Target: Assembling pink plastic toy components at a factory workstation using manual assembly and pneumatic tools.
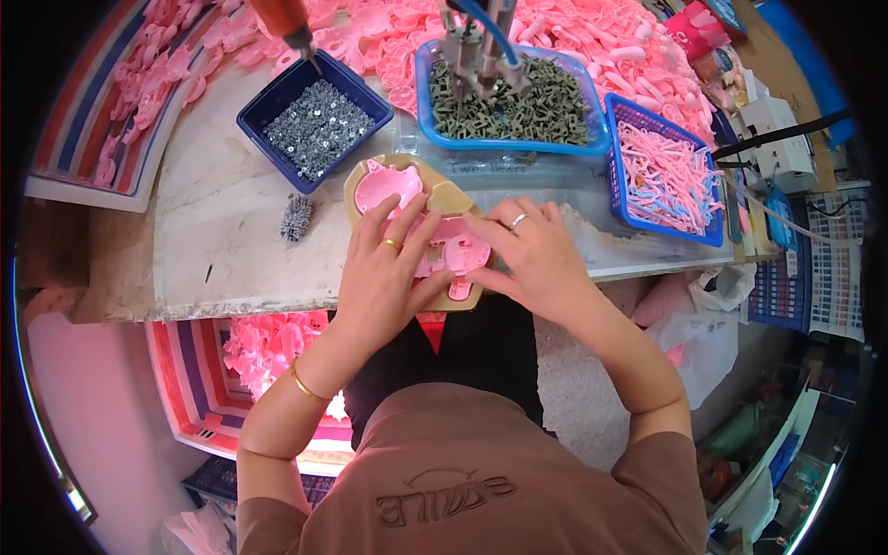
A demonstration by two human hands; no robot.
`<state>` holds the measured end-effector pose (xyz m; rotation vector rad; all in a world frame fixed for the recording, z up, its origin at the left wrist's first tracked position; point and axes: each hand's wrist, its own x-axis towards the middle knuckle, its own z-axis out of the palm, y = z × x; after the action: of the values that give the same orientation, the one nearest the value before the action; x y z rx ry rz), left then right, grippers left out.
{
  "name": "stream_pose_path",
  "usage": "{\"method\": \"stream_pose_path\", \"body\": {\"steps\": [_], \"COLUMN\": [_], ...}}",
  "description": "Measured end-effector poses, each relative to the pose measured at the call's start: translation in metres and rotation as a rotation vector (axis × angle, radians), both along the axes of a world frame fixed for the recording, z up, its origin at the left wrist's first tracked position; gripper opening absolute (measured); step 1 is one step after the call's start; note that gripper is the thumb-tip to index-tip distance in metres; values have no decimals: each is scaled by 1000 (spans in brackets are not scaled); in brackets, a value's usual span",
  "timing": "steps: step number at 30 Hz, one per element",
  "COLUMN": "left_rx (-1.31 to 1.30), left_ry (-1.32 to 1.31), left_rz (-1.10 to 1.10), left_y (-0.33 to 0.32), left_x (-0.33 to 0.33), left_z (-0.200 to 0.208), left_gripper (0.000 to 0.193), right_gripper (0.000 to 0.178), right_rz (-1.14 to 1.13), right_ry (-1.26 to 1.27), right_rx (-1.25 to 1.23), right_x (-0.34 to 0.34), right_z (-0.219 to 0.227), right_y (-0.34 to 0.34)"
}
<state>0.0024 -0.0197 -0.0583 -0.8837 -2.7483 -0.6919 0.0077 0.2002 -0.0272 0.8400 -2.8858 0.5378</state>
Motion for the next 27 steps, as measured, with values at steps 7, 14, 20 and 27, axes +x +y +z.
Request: {"method": "stream_pose_path", "body": {"steps": [7,14,20,27], "left_rx": [14,2,-11,227], "left_ry": [-7,3,-3,39], "left_rz": [-11,-12,-12,25], "left_y": [-3,-1,-1,9], "left_x": [-2,-1,-1,-18], "left_z": [-4,-4,0,23], "left_gripper": [65,65,66,56], "right_gripper": [25,20,19,13], "right_rz": [-76,-477,-443,-215], "right_ry": [-353,-161,-394,-841], "right_rx": [-382,9,-447,-1018], "right_x": [-63,-146,-154,-93], "right_z": [3,-18,-17,13], "right_y": [31,53,68,43]}}
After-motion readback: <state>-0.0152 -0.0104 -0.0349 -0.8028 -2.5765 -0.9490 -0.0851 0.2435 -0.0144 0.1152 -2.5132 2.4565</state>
